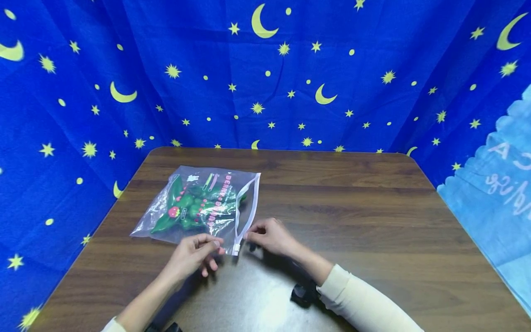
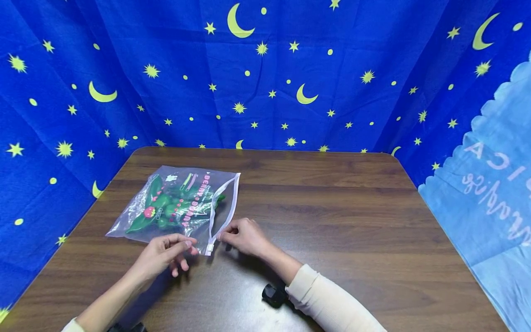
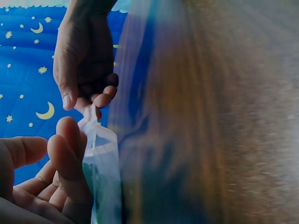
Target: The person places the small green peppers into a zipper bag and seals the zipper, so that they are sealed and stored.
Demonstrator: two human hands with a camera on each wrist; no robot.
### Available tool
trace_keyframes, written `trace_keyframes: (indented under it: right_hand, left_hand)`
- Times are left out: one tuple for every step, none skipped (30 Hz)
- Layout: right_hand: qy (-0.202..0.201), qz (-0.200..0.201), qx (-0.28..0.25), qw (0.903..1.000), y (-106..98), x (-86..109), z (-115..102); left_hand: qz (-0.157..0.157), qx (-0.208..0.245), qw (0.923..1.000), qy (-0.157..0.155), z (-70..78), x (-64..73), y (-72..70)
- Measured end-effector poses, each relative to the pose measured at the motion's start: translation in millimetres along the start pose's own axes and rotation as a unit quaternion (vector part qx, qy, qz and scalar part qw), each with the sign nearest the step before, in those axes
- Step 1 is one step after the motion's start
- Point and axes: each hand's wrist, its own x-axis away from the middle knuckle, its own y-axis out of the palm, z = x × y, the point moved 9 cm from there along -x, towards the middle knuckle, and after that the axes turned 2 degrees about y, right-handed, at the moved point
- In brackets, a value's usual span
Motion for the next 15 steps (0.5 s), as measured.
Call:
trace_keyframes:
  right_hand:
    - [0.001,-0.007,-0.001,1.0000,2.3,0.3,-0.5]
    - [0.002,-0.014,-0.002,0.9999,4.7,0.6,-1.0]
    - [0.004,-0.021,-0.003,0.9998,7.3,0.8,-1.4]
    - [0.005,-0.027,-0.003,0.9996,9.6,1.1,-2.1]
    - [0.005,-0.032,-0.005,0.9995,11.9,1.3,-2.5]
    - [0.006,-0.037,-0.009,0.9993,14.4,1.4,-2.9]
    - [0.008,-0.041,-0.011,0.9991,16.8,1.7,-2.9]
    - [0.009,-0.046,-0.015,0.9988,19.1,2.0,-3.1]
    - [0.011,-0.049,-0.018,0.9986,21.3,2.3,-3.1]
    - [0.012,-0.054,-0.021,0.9983,23.6,2.7,-3.0]
    - [0.013,-0.058,-0.024,0.9980,25.9,3.0,-2.7]
    - [0.014,-0.061,-0.026,0.9977,27.9,3.3,-2.6]
    - [0.014,-0.063,-0.029,0.9975,29.5,3.7,-2.4]
    - [0.014,-0.064,-0.030,0.9974,30.8,3.9,-2.2]
    - [0.015,-0.065,-0.032,0.9973,32.0,4.2,-1.9]
  left_hand:
    - [-0.006,-0.005,1.0000,-0.003,-2.0,0.9,0.2]
    - [-0.011,-0.008,0.9999,-0.007,-4.2,1.7,0.8]
    - [-0.015,-0.010,0.9998,-0.012,-6.6,2.4,1.2]
    - [-0.019,-0.011,0.9996,-0.016,-8.9,3.0,1.8]
    - [-0.023,-0.010,0.9995,-0.020,-11.2,3.6,2.7]
    - [-0.026,-0.009,0.9993,-0.024,-13.2,4.2,3.7]
    - [-0.029,-0.008,0.9992,-0.027,-15.3,4.7,4.8]
    - [-0.031,-0.006,0.9991,-0.029,-17.2,5.0,5.8]
    - [-0.032,-0.004,0.9990,-0.032,-19.3,5.5,6.7]
    - [-0.035,-0.002,0.9988,-0.034,-21.2,5.9,7.7]
    - [-0.037,0.000,0.9986,-0.036,-23.1,6.2,8.7]
    - [-0.038,0.001,0.9986,-0.038,-24.7,6.5,9.4]
    - [-0.040,0.003,0.9984,-0.039,-26.4,6.7,10.2]
    - [-0.041,0.005,0.9983,-0.040,-27.9,6.8,11.0]
    - [-0.043,0.008,0.9982,-0.042,-29.4,6.9,11.8]
